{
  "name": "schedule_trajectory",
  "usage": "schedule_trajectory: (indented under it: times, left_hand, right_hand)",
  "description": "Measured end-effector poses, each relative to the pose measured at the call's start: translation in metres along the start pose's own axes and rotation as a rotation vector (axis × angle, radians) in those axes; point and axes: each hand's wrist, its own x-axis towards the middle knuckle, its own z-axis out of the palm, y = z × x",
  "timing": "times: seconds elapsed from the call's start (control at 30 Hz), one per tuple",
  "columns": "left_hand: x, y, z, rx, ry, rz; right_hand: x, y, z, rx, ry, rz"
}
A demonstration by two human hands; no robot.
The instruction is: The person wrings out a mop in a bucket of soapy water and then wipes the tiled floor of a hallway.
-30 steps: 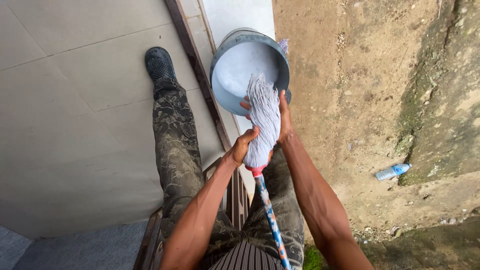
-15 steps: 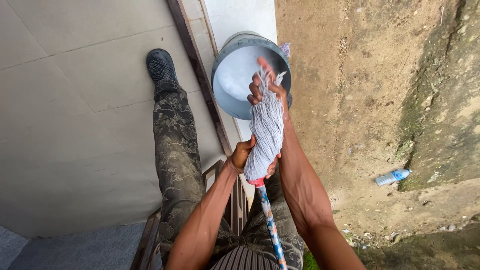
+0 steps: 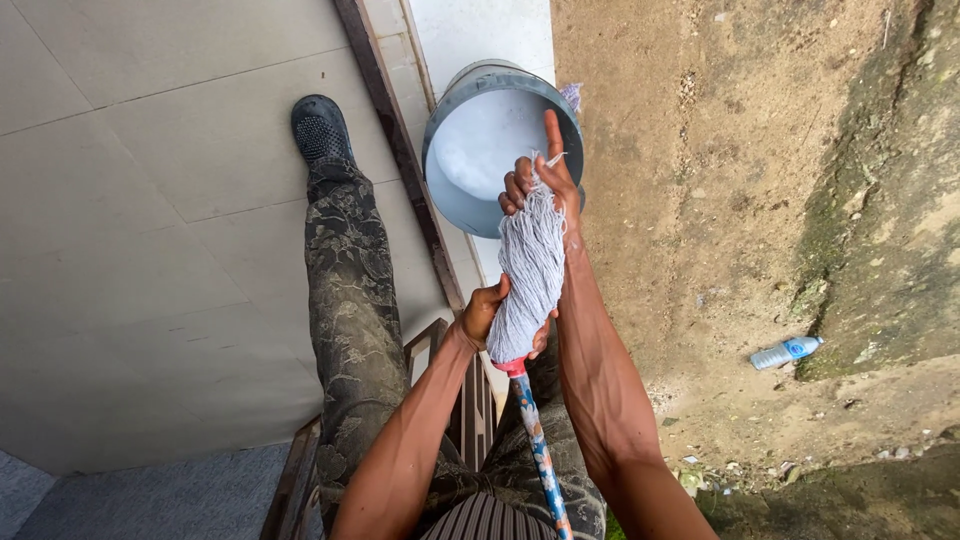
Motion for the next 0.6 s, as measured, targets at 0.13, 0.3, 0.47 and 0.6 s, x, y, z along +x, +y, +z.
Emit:
schedule_trajectory:
  times: [0.13,0.3,0.47,0.6]
  left_hand:
    - [0.000,-0.001,-0.002,0.012,-0.024,0.021]
    - [-0.002,-0.003,-0.004,-0.003,-0.026,0.021]
    - [-0.003,-0.005,-0.006,-0.033,0.003,0.039]
    - [-0.006,-0.007,-0.004,-0.034,-0.028,0.023]
  right_hand:
    - [0.000,0.003,-0.013,-0.232,0.137,-0.035]
    - [-0.012,0.002,-0.004,0.119,0.036,0.057]
    - [-0.017,0.011,0.011,0.333,-0.314,0.170]
    - [-0.023,0.002,-0.002,0.031,-0.110,0.232]
